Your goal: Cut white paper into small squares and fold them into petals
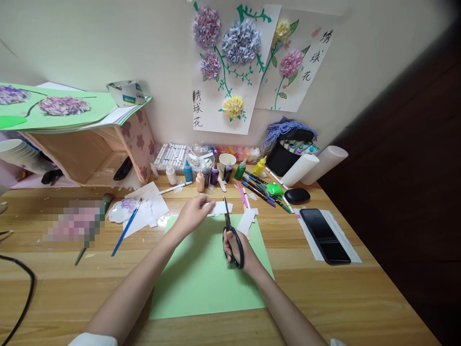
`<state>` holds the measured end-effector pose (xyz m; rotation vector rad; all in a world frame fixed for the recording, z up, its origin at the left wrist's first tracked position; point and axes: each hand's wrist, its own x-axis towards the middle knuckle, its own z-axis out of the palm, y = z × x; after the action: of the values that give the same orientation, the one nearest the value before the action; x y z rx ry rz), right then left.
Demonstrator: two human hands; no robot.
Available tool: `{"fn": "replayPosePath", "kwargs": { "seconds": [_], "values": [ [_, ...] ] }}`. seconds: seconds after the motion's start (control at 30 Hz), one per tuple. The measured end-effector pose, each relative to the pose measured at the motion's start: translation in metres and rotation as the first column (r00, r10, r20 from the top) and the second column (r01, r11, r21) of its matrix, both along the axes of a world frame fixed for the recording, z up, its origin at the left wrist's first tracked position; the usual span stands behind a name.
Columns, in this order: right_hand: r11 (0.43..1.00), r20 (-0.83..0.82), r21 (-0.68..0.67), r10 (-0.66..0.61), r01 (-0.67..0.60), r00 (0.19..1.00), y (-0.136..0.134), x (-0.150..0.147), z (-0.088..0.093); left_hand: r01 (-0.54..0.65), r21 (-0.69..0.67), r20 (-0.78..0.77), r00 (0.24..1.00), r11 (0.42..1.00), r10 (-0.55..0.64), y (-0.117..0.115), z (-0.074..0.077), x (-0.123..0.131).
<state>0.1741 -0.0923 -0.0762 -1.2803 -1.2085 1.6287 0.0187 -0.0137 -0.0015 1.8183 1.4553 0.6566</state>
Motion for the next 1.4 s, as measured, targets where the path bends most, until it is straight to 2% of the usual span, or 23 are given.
{"fn": "replayPosePath", "kwargs": {
  "seconds": [0.2,0.37,0.53,0.8,1.4],
  "values": [
    [0.998,-0.015,-0.058,0.007,-0.008,1.000,0.000,-0.002,0.002,-0.014,-0.010,-0.007,1.000,1.000,0.014,0.005,0.002,-0.009],
    [0.986,-0.205,-0.094,0.117,-0.139,0.972,-0.007,-0.004,0.013,-0.110,0.038,-0.054,0.992,0.993,0.112,0.008,0.003,-0.013],
    [0.972,-0.202,-0.076,0.202,-0.221,0.958,-0.013,-0.005,0.012,-0.140,0.057,-0.076,0.987,0.989,0.144,0.004,0.001,-0.007],
    [0.974,-0.159,-0.054,0.209,-0.220,0.965,-0.014,-0.002,0.014,-0.062,0.045,-0.058,0.996,0.997,0.064,-0.003,-0.003,0.004],
    [0.976,-0.121,-0.001,0.214,-0.216,0.969,-0.012,-0.002,0.016,-0.064,0.041,-0.030,0.997,0.997,0.066,-0.001,-0.010,0.005]
  ]
}}
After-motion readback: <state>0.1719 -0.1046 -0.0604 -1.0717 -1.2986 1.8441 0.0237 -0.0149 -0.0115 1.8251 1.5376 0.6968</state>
